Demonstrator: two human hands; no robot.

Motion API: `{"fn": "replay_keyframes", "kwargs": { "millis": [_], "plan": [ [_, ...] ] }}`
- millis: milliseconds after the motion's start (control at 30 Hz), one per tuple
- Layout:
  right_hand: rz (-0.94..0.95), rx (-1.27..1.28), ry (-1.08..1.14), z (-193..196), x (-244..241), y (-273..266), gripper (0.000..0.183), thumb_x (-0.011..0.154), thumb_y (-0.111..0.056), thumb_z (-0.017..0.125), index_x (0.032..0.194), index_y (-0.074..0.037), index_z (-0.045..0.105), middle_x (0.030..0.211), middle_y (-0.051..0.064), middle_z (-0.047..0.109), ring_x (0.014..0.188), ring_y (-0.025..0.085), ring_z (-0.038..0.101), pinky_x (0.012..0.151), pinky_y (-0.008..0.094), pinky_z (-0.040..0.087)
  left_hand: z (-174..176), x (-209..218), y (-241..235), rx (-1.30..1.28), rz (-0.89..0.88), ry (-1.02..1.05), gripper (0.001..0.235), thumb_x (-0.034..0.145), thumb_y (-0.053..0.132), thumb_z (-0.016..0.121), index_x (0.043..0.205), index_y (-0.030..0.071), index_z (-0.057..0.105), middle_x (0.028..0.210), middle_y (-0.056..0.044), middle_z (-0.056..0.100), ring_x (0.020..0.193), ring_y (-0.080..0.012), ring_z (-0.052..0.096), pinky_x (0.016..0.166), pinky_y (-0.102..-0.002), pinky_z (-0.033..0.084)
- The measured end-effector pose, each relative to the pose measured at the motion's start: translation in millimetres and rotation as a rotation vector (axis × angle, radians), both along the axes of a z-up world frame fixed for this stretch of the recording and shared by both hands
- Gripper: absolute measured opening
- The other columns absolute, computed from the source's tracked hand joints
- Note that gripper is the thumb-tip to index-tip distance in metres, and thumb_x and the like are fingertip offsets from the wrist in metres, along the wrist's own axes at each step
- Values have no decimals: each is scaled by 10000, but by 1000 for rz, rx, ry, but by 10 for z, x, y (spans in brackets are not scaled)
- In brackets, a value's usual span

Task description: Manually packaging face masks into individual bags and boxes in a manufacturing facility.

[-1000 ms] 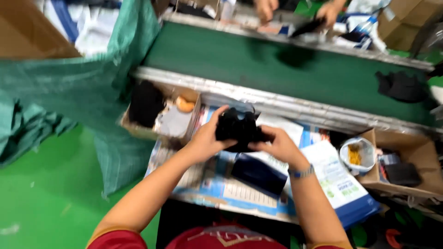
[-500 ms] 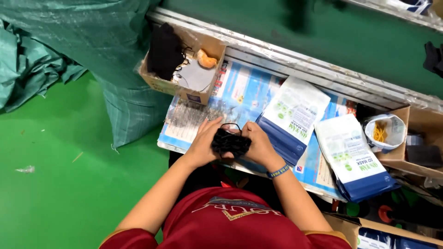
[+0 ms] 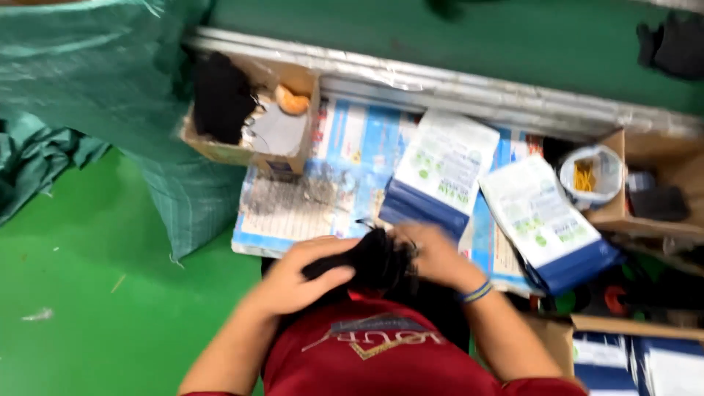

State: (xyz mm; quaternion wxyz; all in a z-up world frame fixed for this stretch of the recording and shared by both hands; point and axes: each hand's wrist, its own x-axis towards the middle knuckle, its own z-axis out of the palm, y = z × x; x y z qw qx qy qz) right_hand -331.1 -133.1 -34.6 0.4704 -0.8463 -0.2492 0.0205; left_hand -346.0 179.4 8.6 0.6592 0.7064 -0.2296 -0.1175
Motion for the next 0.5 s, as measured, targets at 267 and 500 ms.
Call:
{"fn": "replay_keyframes", "kwargs": {
  "millis": [267, 500],
  "plan": [
    [-315, -467, -325, -49, 247, -561, 229, 855, -145, 749, 1047, -20, 765, 987, 143, 673, 931, 359, 643, 798, 420, 526, -114, 946, -98, 829, -214, -59, 517, 906, 458, 690, 1158, 8, 728, 1209, -203, 712, 1132, -360, 674, 1001, -406, 508],
    [-268, -557, -280, -123, 378, -522, 122, 825, -158, 751, 887, -56, 777, 871, 119, 676, 844, 338, 664, 739, 437, 530, -664, 871, -1337, 574, -609, -435, 557, 888, 494, 707, 1161, 10, 741, 1618, -232, 312, 1500, -385, 278, 1210, -448, 263]
  ]
}}
